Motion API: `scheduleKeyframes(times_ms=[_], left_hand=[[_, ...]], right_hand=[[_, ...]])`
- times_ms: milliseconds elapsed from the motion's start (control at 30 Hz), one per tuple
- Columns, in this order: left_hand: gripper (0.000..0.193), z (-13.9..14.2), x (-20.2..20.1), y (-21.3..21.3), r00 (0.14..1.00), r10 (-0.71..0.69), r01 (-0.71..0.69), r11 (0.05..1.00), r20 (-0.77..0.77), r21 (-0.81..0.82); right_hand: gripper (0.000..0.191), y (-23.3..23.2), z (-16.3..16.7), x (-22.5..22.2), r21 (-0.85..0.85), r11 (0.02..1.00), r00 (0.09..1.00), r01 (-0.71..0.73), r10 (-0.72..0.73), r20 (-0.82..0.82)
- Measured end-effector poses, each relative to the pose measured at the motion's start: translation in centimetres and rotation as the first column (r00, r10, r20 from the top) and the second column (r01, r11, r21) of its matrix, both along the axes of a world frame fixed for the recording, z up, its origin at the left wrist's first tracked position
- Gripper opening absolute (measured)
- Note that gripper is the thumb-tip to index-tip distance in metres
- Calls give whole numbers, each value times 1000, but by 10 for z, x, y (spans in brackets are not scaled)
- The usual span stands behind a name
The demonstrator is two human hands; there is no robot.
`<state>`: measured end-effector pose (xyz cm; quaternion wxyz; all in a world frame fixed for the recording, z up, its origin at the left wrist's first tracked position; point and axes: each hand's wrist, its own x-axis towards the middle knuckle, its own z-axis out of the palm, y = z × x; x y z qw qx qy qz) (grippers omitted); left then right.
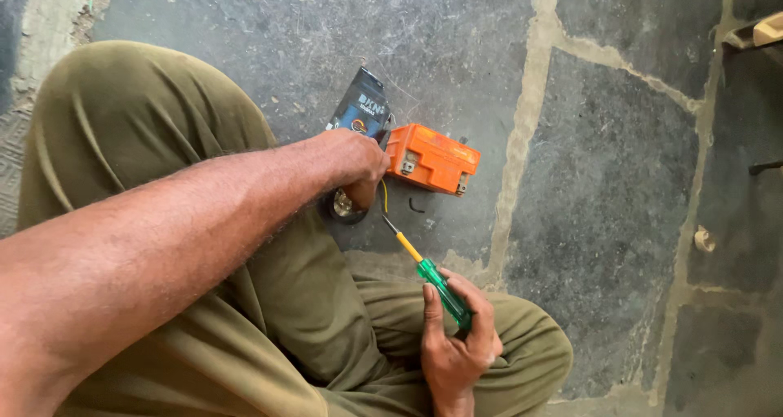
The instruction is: The person sits on the floor and uses a screwdriver to tighten screws on a small electrical component, likely a light fixture, while an orange junction box and a blue battery pack are nearby.
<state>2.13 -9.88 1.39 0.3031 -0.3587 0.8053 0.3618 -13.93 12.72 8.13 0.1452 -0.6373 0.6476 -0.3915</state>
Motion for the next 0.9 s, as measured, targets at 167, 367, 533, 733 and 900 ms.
scheduleKeyframes(times_ms=[167,367,533,733,900], left_hand=[[51,4,-1,1,1000,8,-8,1000,27,-6],[52,11,-5,3,999,13,-12,1000,44,-25],[54,12,-6,3,998,31,-31,1000,59,2],[51,9,-5,3,999,4,-3,1000,36,-23],[52,9,-2,3,998,64,-64,998,15,-17]], right_hand=[[28,-5,-7,4,-27,996,995,-85,86,46],[26,-9,-11,1,-3,993,992,-116,116,41],[27,-8,-12,0,-2,995,995,-96,96,23],[28,-11,-12,1,-4,994,994,-110,110,19],[29,-7,-8,0,33,974,974,-226,226,-21]])
